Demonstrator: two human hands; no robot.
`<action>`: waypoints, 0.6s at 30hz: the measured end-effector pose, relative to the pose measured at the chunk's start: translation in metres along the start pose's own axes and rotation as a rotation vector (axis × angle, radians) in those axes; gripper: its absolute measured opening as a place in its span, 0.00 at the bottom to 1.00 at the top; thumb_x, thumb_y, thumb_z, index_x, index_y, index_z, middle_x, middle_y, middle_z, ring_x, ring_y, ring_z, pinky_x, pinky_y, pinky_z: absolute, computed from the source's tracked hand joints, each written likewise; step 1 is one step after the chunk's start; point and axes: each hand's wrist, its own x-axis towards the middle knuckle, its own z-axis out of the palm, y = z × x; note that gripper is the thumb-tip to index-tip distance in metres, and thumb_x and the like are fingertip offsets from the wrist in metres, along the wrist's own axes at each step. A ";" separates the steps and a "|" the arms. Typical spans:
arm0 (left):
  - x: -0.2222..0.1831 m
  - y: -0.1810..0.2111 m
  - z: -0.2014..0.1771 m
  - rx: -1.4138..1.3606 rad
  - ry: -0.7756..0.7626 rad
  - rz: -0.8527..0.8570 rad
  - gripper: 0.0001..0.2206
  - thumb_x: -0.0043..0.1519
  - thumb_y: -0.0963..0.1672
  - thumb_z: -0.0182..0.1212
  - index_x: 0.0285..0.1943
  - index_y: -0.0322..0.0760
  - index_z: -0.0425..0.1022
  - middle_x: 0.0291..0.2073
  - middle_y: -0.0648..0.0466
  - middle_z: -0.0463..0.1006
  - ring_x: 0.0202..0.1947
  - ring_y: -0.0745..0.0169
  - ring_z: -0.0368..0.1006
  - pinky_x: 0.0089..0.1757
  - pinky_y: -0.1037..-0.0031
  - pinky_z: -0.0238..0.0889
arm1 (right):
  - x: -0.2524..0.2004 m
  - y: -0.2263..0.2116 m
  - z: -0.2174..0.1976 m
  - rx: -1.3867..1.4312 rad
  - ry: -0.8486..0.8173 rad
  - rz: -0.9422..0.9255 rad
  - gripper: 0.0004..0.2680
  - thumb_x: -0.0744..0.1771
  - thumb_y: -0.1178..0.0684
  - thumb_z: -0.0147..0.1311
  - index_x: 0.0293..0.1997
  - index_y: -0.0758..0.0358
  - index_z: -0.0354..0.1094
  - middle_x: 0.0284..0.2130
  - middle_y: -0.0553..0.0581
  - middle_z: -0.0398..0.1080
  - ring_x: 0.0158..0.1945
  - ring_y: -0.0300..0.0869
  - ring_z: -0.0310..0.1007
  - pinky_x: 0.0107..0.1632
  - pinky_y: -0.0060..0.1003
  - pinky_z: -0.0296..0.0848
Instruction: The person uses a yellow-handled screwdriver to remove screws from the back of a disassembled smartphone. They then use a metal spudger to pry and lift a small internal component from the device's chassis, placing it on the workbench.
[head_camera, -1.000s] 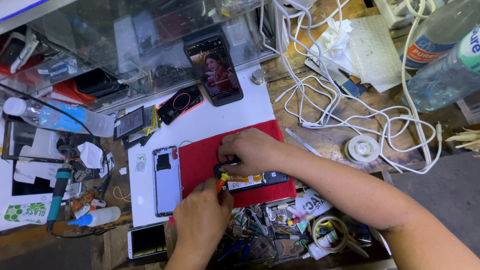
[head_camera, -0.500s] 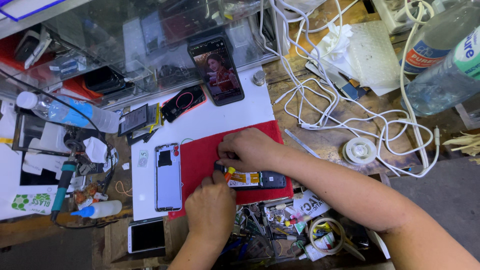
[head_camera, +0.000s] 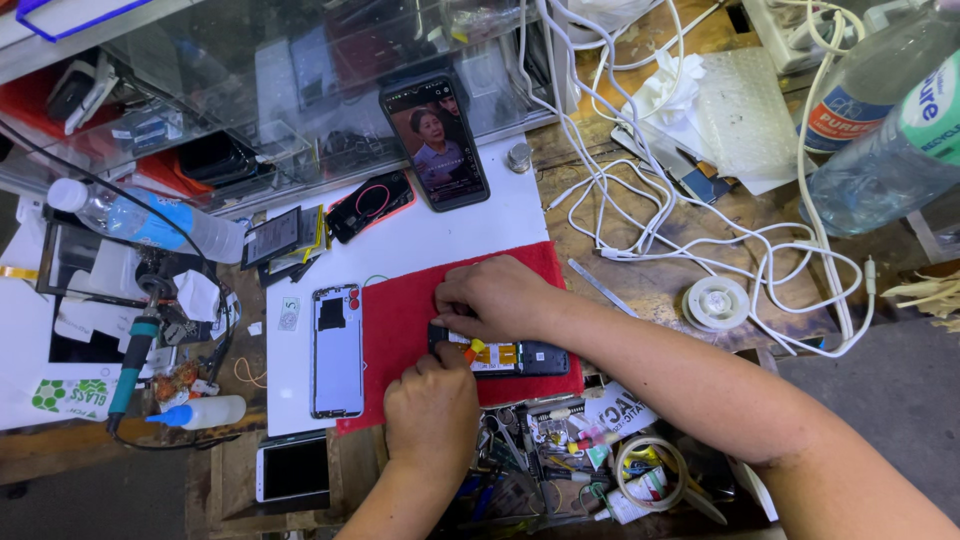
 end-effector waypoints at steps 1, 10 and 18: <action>0.000 0.000 0.000 -0.002 0.002 0.006 0.04 0.53 0.42 0.60 0.34 0.36 0.74 0.22 0.51 0.78 0.23 0.56 0.79 0.26 0.67 0.72 | 0.000 0.000 0.000 0.001 0.000 -0.002 0.10 0.65 0.45 0.60 0.29 0.58 0.69 0.25 0.54 0.72 0.31 0.53 0.74 0.32 0.48 0.69; -0.002 -0.021 -0.011 -0.213 -0.047 0.005 0.05 0.55 0.43 0.63 0.35 0.36 0.74 0.23 0.48 0.79 0.24 0.50 0.79 0.27 0.62 0.72 | 0.001 -0.001 -0.001 0.008 -0.011 -0.001 0.10 0.65 0.45 0.60 0.29 0.59 0.69 0.25 0.54 0.72 0.30 0.52 0.74 0.32 0.48 0.69; -0.004 -0.044 -0.028 -0.559 -0.051 -0.028 0.15 0.51 0.44 0.68 0.46 0.33 0.79 0.26 0.45 0.81 0.23 0.42 0.79 0.27 0.57 0.71 | 0.002 -0.002 -0.001 0.005 -0.009 0.016 0.09 0.65 0.45 0.60 0.31 0.59 0.71 0.25 0.55 0.72 0.29 0.51 0.75 0.32 0.47 0.71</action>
